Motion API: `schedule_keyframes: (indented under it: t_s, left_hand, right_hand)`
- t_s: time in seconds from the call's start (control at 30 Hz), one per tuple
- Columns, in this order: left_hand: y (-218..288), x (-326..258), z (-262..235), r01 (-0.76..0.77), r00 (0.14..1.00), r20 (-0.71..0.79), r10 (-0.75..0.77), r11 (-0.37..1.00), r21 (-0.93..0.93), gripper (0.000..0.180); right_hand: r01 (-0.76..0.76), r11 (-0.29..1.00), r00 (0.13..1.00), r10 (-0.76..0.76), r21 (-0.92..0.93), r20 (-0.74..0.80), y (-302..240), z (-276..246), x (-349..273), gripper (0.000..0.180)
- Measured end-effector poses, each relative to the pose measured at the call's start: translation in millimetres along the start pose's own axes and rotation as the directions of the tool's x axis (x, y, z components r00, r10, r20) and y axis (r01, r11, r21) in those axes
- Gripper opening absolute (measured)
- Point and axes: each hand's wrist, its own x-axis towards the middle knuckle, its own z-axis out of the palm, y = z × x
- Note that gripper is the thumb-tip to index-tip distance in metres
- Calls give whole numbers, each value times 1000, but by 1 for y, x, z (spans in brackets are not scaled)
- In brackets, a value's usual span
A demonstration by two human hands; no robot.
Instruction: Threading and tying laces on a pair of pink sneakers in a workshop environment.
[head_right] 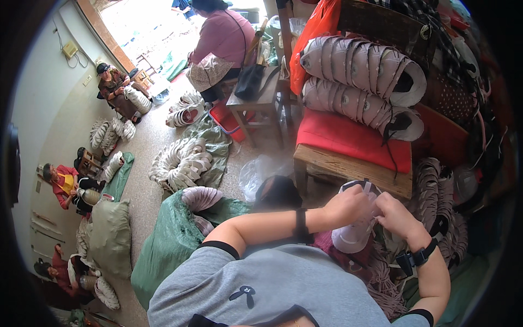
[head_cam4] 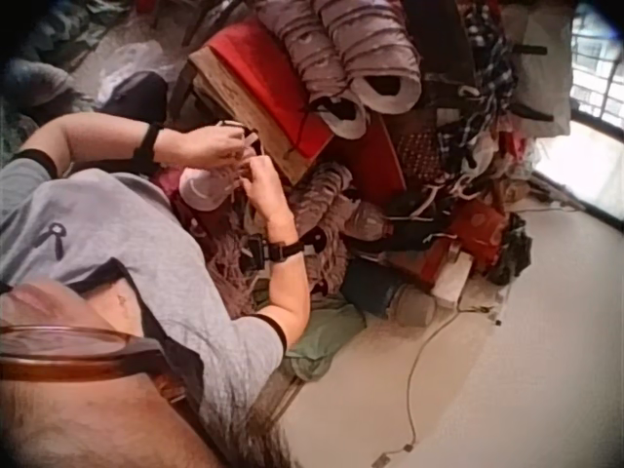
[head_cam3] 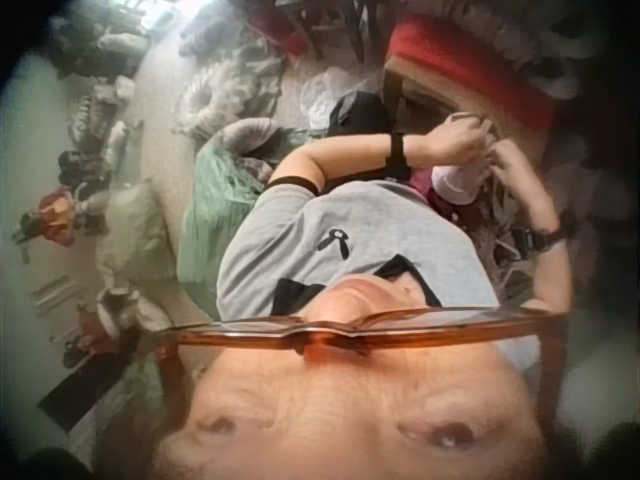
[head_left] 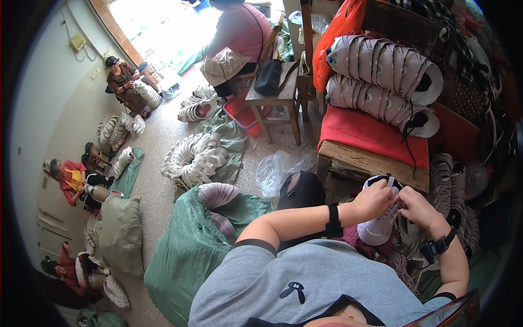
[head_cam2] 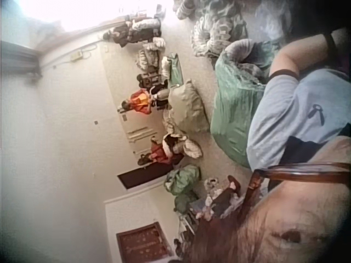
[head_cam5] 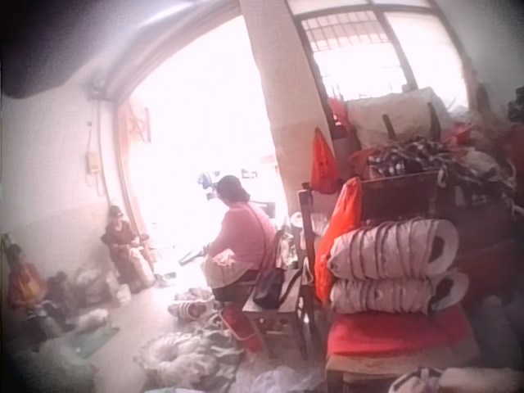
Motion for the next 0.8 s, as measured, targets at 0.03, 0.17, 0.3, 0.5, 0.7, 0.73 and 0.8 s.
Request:
schedule_keyframes:
  t_s: [0.03, 0.17, 0.3, 0.5, 0.7, 0.73, 0.8]
  left_hand:
    - [1, 2, 1, -34, 999, 18, 32, 995, 98, 9]
    - [-8, 15, 13, -191, 981, 83, 175, 945, 266, 14]
    - [-15, 17, 26, -231, 970, 136, 199, 932, 278, 13]
    - [-17, 12, 29, -323, 946, 91, 310, 921, 218, 9]
    - [-21, 20, -21, 129, 964, -158, -214, 895, -428, 5]
    - [-19, 16, -20, 110, 969, -132, -211, 840, -531, 4]
    - [-9, 9, -22, 95, 977, -110, -180, 842, -532, 6]
  right_hand:
    - [11, 999, 1000, -11, -53, 8, -1, -1, 0, 28]
    - [42, 981, 999, -42, -191, 2, -3, -1, 4, 26]
    - [52, 983, 998, -59, -179, -35, -4, 5, -2, 24]
    - [36, 991, 982, -58, -128, -180, -3, 18, -16, 22]
    - [-181, 818, 912, 347, 547, -218, -30, 19, 4, 17]
    - [-95, 794, 918, 303, 600, -255, -34, 24, 9, 15]
    - [-56, 795, 926, 267, 603, -266, -28, 34, 15, 16]
